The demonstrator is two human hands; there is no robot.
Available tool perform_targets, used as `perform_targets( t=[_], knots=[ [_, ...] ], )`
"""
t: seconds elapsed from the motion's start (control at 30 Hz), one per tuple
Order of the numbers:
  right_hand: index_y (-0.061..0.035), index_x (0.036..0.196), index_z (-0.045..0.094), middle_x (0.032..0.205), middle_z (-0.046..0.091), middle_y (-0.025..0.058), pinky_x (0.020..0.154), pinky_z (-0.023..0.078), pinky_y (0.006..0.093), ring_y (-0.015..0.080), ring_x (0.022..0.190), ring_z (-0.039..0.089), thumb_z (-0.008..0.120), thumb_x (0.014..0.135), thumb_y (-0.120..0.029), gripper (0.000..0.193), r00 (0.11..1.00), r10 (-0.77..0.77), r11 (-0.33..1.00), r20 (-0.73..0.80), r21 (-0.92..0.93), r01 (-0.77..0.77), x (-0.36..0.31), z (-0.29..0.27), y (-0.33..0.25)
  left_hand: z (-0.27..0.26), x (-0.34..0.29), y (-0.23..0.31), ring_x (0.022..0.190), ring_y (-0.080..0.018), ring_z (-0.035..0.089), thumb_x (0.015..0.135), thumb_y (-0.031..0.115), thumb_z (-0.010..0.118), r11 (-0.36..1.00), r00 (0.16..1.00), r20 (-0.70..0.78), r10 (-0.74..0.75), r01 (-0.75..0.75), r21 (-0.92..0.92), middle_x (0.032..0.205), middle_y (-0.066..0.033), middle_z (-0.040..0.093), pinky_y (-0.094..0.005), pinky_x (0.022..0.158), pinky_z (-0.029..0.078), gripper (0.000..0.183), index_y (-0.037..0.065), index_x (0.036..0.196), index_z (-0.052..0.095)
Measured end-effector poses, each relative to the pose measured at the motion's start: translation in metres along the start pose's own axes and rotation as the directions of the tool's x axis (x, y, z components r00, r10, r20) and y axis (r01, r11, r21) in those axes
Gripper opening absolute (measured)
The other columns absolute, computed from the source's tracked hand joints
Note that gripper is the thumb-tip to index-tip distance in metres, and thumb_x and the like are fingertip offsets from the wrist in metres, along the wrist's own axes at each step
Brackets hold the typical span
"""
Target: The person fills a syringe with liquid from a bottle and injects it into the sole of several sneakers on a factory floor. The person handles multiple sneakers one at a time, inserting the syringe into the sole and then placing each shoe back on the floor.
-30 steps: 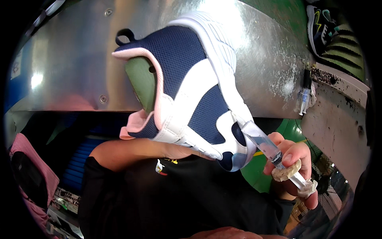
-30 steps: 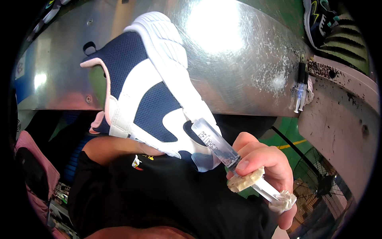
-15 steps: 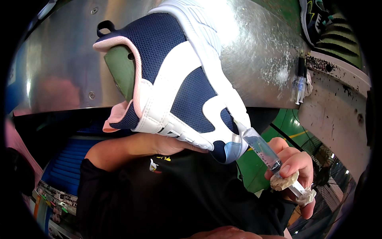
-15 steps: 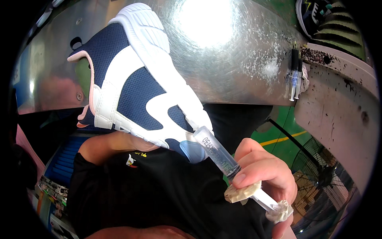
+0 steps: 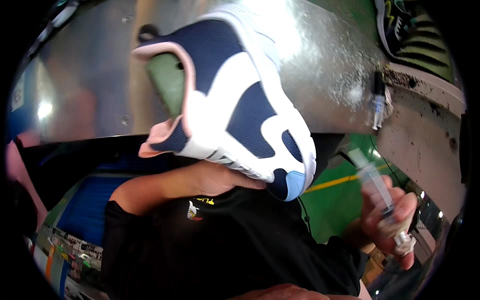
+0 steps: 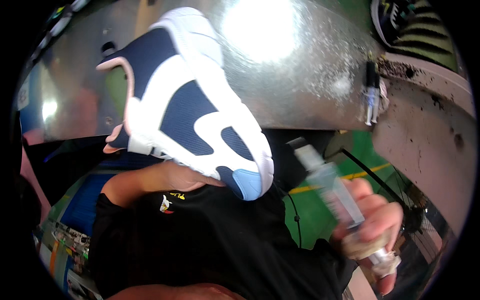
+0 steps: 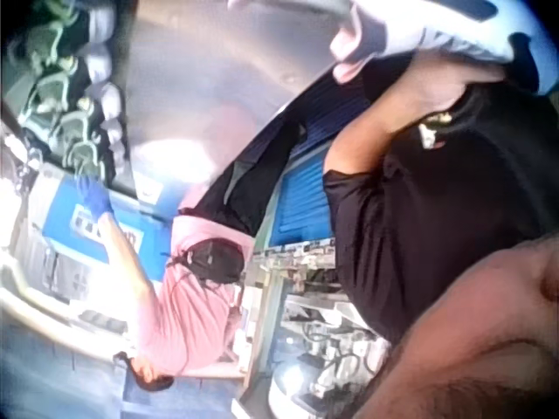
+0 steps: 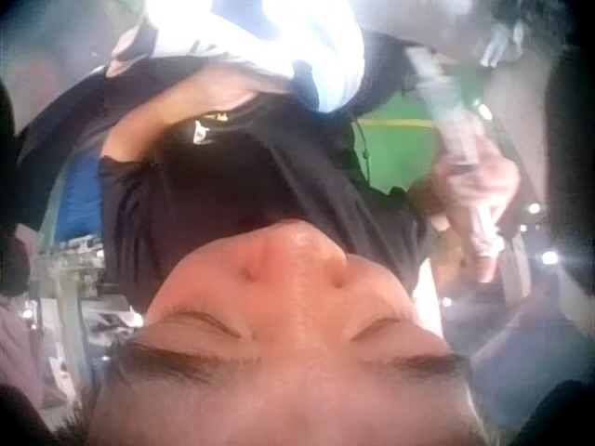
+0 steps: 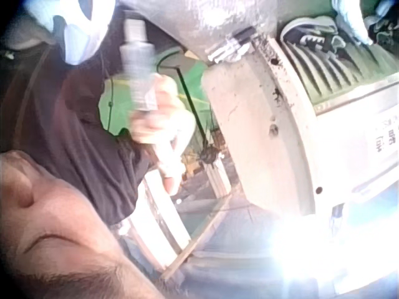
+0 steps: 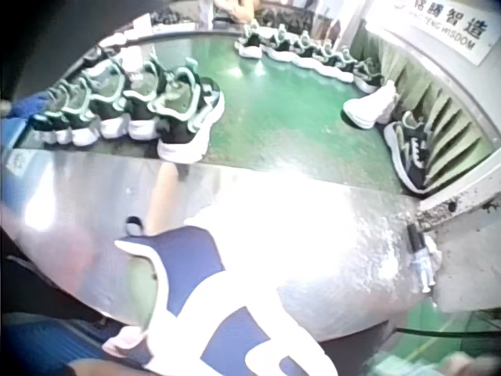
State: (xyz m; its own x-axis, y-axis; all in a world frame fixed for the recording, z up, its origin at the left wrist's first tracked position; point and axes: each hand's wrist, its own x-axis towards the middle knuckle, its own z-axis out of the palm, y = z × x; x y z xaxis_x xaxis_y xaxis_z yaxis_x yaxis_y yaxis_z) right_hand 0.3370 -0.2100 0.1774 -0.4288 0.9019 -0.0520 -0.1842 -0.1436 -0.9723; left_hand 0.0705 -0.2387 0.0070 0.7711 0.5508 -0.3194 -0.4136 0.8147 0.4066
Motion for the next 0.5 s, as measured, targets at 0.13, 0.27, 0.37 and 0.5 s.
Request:
perform_targets(
  t=[0.13, 0.27, 0.37, 0.5],
  knots=[
    [0.0004, 0.129, 0.034, 0.101, 0.044, 0.0099, 0.080, 0.032, 0.0326, 0.0192, 0.090, 0.042, 0.071, 0.059, -0.067, 0.104, 0.960, -0.227, 0.971, -0.164, -0.113, 0.210, 0.000, -0.028, 0.018, 0.014, -0.031, 0.033, 0.122, -0.0190, 0.046, 0.077, -0.011, 0.059, 0.954, 0.998, -0.062, 0.003, -0.021, -0.298, 0.131, -0.0072, 0.048, -0.0353, 0.104, 0.034, 0.064, 0.005, 0.135, 0.038],
    [-0.0003, 0.131, 0.033, 0.105, 0.050, 0.0094, 0.073, 0.038, 0.0301, 0.0190, 0.092, 0.046, 0.068, 0.051, -0.079, 0.118, 0.847, -0.342, 0.928, -0.406, -0.286, 0.238, 0.004, -0.054, 0.074, 0.027, -0.064, 0.075, 0.124, -0.0212, 0.044, 0.070, 0.002, 0.070, 0.972, 0.938, -0.325, 0.122, -0.179, -0.151, 0.134, -0.0117, 0.044, -0.0353, 0.105, 0.033, 0.084, 0.001, 0.140, 0.022],
    [-0.0005, 0.131, 0.031, 0.109, 0.048, 0.0114, 0.077, 0.039, 0.0309, 0.0202, 0.095, 0.048, 0.072, 0.045, -0.078, 0.123, 0.836, -0.263, 0.954, -0.481, -0.261, 0.150, -0.002, -0.063, 0.087, 0.023, -0.059, 0.091, 0.118, -0.0205, 0.049, 0.067, 0.003, 0.074, 0.980, 0.897, -0.398, 0.194, -0.154, 0.129, 0.127, -0.0133, 0.049, -0.0331, 0.102, 0.037, 0.080, -0.003, 0.133, 0.029],
    [0.0000, 0.131, 0.029, 0.113, 0.047, 0.0126, 0.082, 0.039, 0.0312, 0.0208, 0.101, 0.050, 0.076, 0.045, -0.074, 0.123, 0.888, -0.244, 0.955, -0.389, -0.257, 0.150, -0.015, -0.082, 0.104, 0.036, 0.002, 0.109, 0.116, -0.0213, 0.051, 0.066, 0.002, 0.074, 0.949, 0.895, -0.349, 0.278, -0.200, 0.244, 0.124, -0.0134, 0.052, -0.0344, 0.101, 0.038, 0.078, -0.003, 0.132, 0.033]
  ],
)
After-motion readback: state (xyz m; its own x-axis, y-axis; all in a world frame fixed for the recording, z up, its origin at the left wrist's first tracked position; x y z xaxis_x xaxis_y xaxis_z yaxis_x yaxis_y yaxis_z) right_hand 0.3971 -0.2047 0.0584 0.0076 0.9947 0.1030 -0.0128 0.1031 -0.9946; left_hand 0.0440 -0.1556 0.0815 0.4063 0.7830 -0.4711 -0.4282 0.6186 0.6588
